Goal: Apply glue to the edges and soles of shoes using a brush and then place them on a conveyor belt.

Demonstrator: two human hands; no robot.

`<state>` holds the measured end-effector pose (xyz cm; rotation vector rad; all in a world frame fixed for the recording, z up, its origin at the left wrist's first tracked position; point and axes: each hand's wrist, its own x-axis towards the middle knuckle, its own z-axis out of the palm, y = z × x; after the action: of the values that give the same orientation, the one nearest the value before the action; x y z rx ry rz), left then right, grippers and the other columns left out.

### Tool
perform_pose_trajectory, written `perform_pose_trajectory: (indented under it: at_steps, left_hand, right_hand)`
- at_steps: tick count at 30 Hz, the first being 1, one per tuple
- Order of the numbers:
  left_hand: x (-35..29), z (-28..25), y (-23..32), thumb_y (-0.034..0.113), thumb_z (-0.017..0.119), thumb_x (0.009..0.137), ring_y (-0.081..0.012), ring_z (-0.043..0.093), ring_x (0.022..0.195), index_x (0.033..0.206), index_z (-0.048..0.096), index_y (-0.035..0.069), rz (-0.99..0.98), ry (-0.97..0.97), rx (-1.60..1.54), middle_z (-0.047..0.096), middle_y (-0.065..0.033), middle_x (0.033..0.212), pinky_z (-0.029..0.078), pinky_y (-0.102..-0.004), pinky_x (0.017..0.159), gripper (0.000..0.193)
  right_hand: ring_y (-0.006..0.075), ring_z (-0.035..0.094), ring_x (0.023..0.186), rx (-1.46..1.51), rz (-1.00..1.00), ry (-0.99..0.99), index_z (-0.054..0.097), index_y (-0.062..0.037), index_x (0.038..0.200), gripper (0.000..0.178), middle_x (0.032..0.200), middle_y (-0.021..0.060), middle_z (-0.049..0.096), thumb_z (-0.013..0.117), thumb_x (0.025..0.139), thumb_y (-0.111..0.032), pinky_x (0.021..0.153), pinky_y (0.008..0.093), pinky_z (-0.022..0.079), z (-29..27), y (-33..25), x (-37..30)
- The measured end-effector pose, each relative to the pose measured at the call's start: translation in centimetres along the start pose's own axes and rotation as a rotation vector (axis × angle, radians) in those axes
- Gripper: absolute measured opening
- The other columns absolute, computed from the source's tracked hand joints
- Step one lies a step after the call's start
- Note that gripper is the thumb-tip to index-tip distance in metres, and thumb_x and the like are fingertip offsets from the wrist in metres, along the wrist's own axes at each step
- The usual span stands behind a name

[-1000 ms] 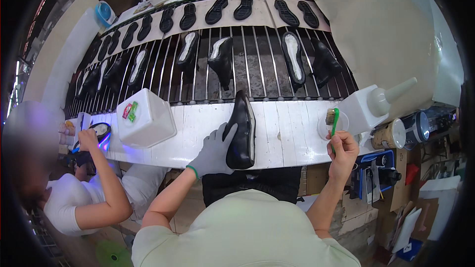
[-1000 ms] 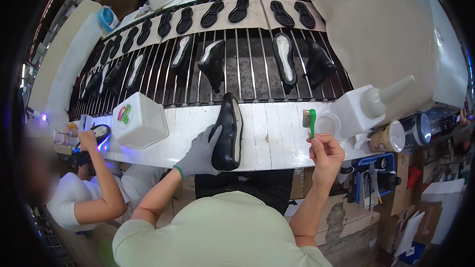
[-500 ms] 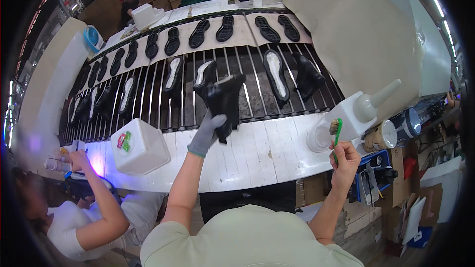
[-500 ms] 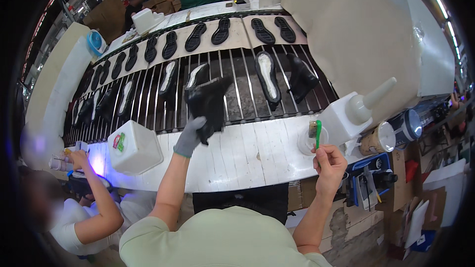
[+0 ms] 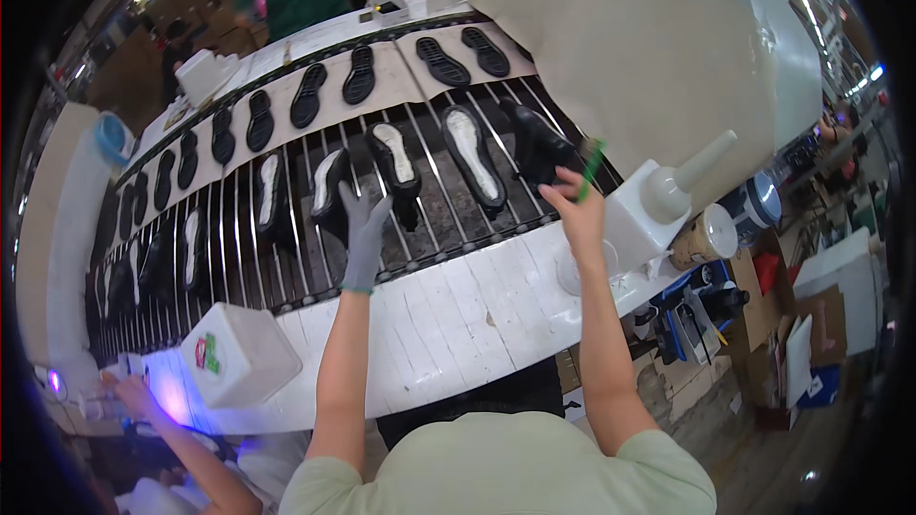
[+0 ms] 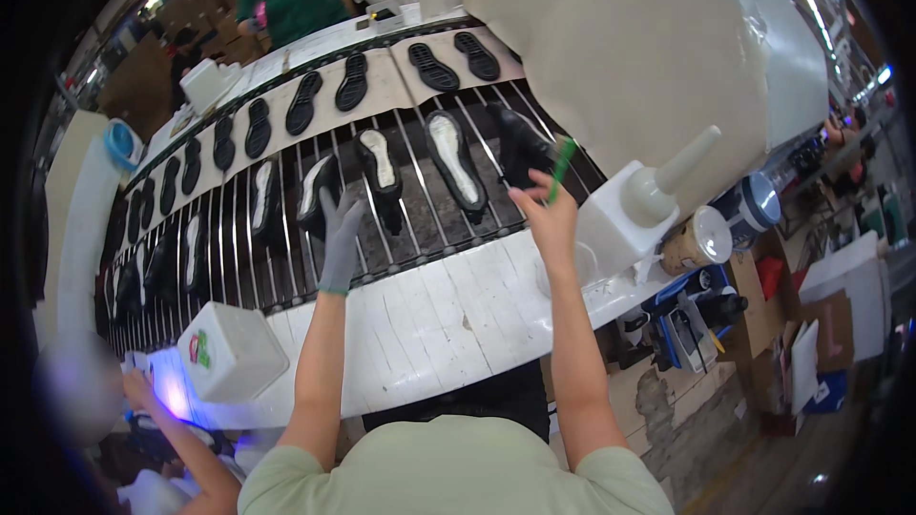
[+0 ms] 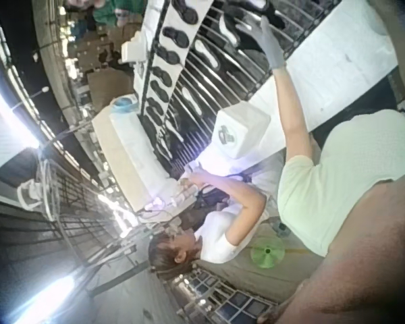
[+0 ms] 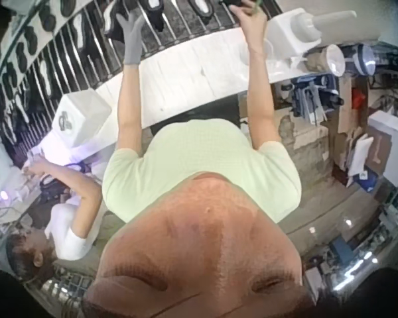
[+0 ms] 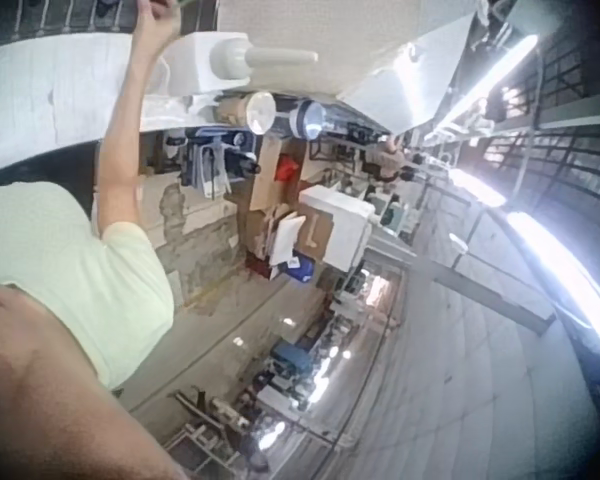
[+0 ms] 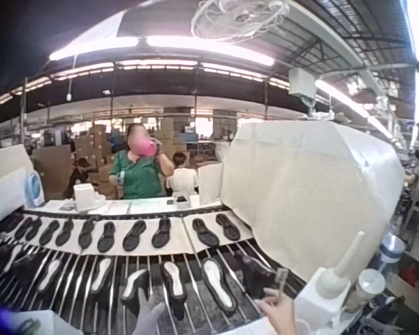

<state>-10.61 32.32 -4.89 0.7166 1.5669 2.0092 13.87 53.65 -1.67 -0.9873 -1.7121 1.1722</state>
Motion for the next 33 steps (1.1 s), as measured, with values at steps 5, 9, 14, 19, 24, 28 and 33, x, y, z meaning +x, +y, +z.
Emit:
perform_pose_trajectory:
  at_steps: [5, 9, 14, 19, 24, 28, 33]
  left_hand:
    - [-6.2, -2.5, 1.0, 0.008, 0.058, 0.086, -0.0292, 0.02, 0.143, 0.151, -0.006, 0.008, 0.207, 0.153, 0.229, 0.018, -0.023, 0.154, 0.016, -0.0398, 0.115, 0.092]
    - [-11.7, -3.9, 2.5, 0.002, 0.058, 0.08, -0.0303, 0.031, 0.138, 0.152, 0.001, 0.009, 0.259, 0.217, 0.526, 0.037, -0.021, 0.146, 0.02, -0.0407, 0.114, 0.092]
    - [-16.3, -5.3, 1.1, 0.005, 0.058, 0.08, -0.0284, 0.044, 0.13, 0.15, 0.016, 0.005, 0.139, 0.266, 0.549, 0.049, -0.0201, 0.136, 0.026, -0.0403, 0.111, 0.082]
    - [-16.9, -3.7, 2.0, 0.006, 0.058, 0.081, -0.0276, 0.048, 0.126, 0.144, 0.032, 0.0, 0.169, 0.253, 0.518, 0.053, -0.0181, 0.132, 0.032, -0.0392, 0.108, 0.069]
    - [-16.5, -2.5, 2.3, 0.001, 0.056, 0.082, -0.0254, 0.051, 0.124, 0.137, 0.042, -0.002, 0.25, 0.196, 0.433, 0.055, -0.0171, 0.132, 0.035, -0.0367, 0.106, 0.056]
    - [-16.8, -0.2, 2.3, 0.002, 0.056, 0.085, -0.022, 0.056, 0.118, 0.133, 0.048, -0.002, 0.145, 0.108, 0.28, 0.06, -0.0138, 0.125, 0.037, -0.0334, 0.103, 0.048]
    - [-15.2, 5.0, 1.4, 0.009, 0.063, 0.085, -0.0227, 0.05, 0.126, 0.138, 0.043, 0.001, 0.023, -0.183, 0.16, 0.053, -0.0122, 0.135, 0.037, -0.037, 0.106, 0.057]
  right_hand:
    - [0.0401, 0.061, 0.103, -0.517, 0.131, 0.329, 0.043, -0.007, 0.137, 0.087, 0.11, 0.0226, 0.064, 0.086, 0.064, -0.028, 0.089, 0.0461, 0.047, 3.3, 7.2, 9.1]
    - [0.0407, 0.06, 0.106, -0.492, 0.216, 0.342, 0.039, -0.0149, 0.139, 0.09, 0.113, 0.0232, 0.063, 0.086, 0.063, -0.029, 0.09, 0.048, 0.047, 4.5, 9.1, 11.4]
    - [0.0402, 0.062, 0.098, -0.627, 0.229, 0.206, 0.055, -0.0163, 0.122, 0.068, 0.106, 0.0196, 0.063, 0.085, 0.063, -0.031, 0.081, 0.0511, 0.049, 4.8, 8.3, 11.9]
    - [0.0404, 0.064, 0.086, -0.86, -0.137, 0.105, 0.055, -0.0154, 0.114, 0.055, 0.102, 0.0192, 0.054, 0.082, 0.068, -0.029, 0.07, 0.0498, 0.052, 6.3, 3.6, 11.7]
    - [0.0363, 0.065, 0.071, -0.96, -0.553, -0.053, 0.05, -0.016, 0.105, 0.048, 0.097, 0.0144, 0.052, 0.081, 0.069, -0.023, 0.059, 0.0453, 0.052, 4.1, 0.0, 10.2]
    - [0.033, 0.063, 0.076, -0.922, -0.572, -0.135, 0.053, -0.0162, 0.107, 0.047, 0.097, 0.0099, 0.056, 0.08, 0.069, -0.021, 0.062, 0.0436, 0.051, -0.1, -5.2, 4.7]
    - [0.0172, 0.062, 0.08, -0.36, -0.695, -0.114, 0.059, -0.0039, 0.108, 0.049, 0.103, 0.0065, 0.059, 0.081, 0.064, -0.005, 0.06, 0.0286, 0.049, -5.7, -12.6, -3.5]
